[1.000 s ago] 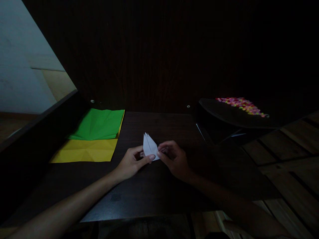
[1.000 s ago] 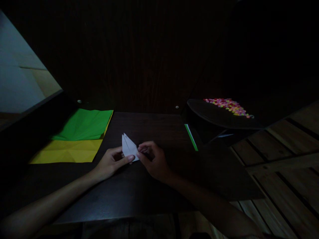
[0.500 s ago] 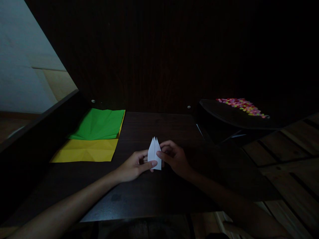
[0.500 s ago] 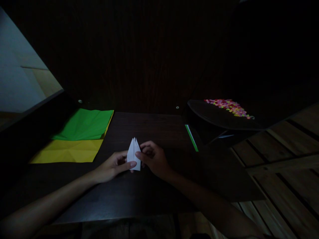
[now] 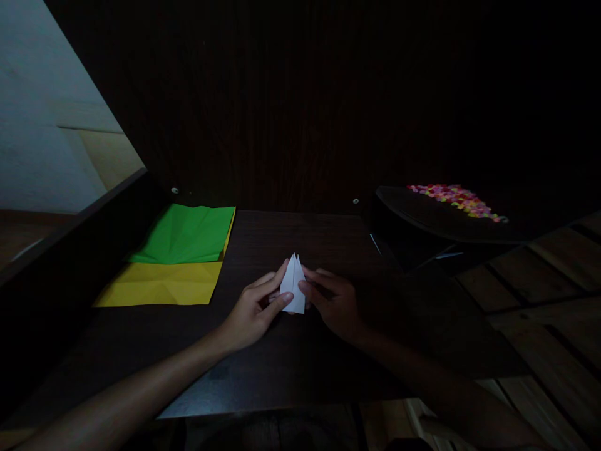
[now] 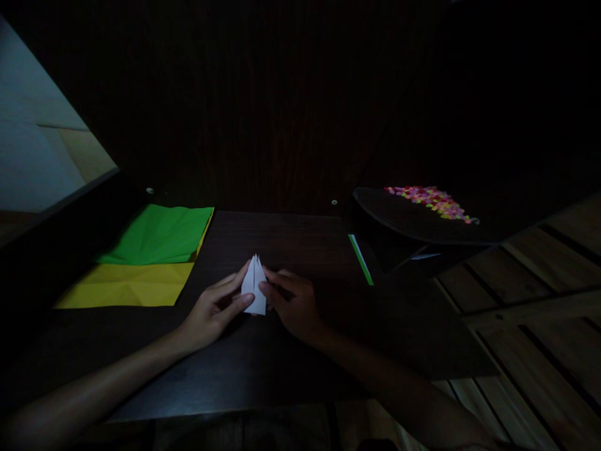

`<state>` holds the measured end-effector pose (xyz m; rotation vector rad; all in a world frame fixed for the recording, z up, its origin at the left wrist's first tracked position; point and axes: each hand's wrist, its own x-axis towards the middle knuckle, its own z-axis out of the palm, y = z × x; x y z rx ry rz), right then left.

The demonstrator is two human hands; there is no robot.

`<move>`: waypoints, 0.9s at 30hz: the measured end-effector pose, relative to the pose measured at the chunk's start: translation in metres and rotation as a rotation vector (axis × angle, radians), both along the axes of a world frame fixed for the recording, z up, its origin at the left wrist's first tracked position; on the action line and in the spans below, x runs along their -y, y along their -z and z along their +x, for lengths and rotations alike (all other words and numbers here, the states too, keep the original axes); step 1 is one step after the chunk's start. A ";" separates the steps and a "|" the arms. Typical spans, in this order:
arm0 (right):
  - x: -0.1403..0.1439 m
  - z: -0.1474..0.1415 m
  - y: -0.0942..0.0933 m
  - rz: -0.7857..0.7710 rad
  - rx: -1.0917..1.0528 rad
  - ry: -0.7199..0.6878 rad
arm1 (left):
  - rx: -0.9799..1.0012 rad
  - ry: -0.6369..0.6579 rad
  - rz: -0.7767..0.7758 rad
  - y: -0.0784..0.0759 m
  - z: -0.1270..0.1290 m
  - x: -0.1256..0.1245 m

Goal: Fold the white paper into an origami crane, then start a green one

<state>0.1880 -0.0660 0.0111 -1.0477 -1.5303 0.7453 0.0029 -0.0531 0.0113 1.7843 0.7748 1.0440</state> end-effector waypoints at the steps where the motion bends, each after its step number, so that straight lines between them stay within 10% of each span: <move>1: 0.000 0.000 -0.001 0.018 0.021 -0.007 | -0.014 -0.003 0.010 0.000 0.000 0.000; 12: 0.001 0.001 -0.005 0.065 0.144 -0.088 | -0.013 -0.049 -0.059 0.001 0.000 -0.002; 27: -0.001 -0.002 0.001 -0.185 -0.030 -0.125 | 0.221 0.111 -0.727 -0.001 -0.001 -0.012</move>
